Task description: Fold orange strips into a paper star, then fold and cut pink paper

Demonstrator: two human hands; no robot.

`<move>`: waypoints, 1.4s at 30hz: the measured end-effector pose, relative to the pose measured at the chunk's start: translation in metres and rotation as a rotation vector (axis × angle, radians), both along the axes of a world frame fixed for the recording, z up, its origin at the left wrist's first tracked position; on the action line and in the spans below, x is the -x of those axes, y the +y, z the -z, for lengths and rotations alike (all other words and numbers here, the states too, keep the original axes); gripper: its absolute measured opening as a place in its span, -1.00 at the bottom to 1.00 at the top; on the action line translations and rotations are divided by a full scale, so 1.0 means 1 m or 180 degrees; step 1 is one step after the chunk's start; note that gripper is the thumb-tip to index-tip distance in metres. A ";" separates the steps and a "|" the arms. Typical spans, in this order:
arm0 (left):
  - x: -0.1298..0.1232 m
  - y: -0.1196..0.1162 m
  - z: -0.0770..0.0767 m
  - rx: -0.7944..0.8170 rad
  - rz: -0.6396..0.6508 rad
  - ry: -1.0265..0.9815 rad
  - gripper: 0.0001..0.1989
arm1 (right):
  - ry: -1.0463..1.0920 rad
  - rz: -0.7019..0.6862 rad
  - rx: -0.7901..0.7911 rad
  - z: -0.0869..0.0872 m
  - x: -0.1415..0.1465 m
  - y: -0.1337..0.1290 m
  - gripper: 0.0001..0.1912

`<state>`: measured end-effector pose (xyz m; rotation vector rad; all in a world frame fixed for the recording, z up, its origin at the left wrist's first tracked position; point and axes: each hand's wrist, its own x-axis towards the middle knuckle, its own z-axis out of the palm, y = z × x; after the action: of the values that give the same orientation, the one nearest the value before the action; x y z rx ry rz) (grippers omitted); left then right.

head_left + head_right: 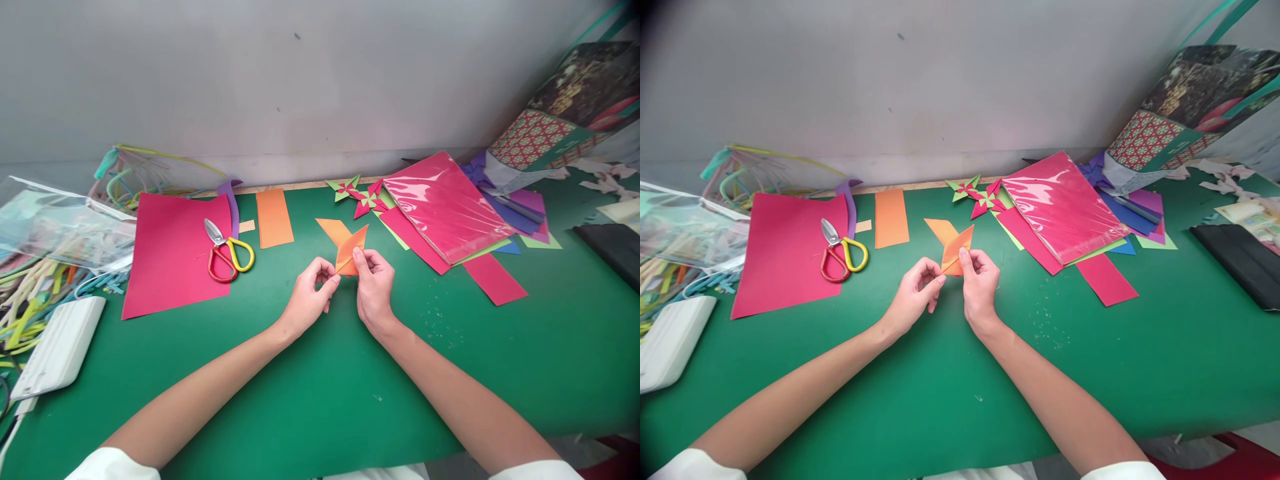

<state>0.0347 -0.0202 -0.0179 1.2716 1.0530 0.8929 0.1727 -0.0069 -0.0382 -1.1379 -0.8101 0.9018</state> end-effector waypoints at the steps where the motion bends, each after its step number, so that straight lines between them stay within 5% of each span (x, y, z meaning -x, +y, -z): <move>1: 0.000 0.000 0.000 -0.0004 0.0000 -0.0012 -0.76 | -0.0018 0.0001 0.0010 0.000 0.000 0.000 -0.62; 35: 0.004 0.002 0.005 0.0074 0.0226 -0.0334 -0.75 | 0.0175 0.0028 -0.0017 0.000 -0.013 0.007 -0.65; 42: 0.009 0.015 -0.003 0.0018 0.0537 -0.0058 -0.58 | 0.0190 -0.0637 0.0061 0.001 -0.014 0.010 -0.66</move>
<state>0.0254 -0.0057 -0.0148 1.3241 0.9185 0.7709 0.1862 0.0029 -0.0388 -1.0541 -0.8787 1.1066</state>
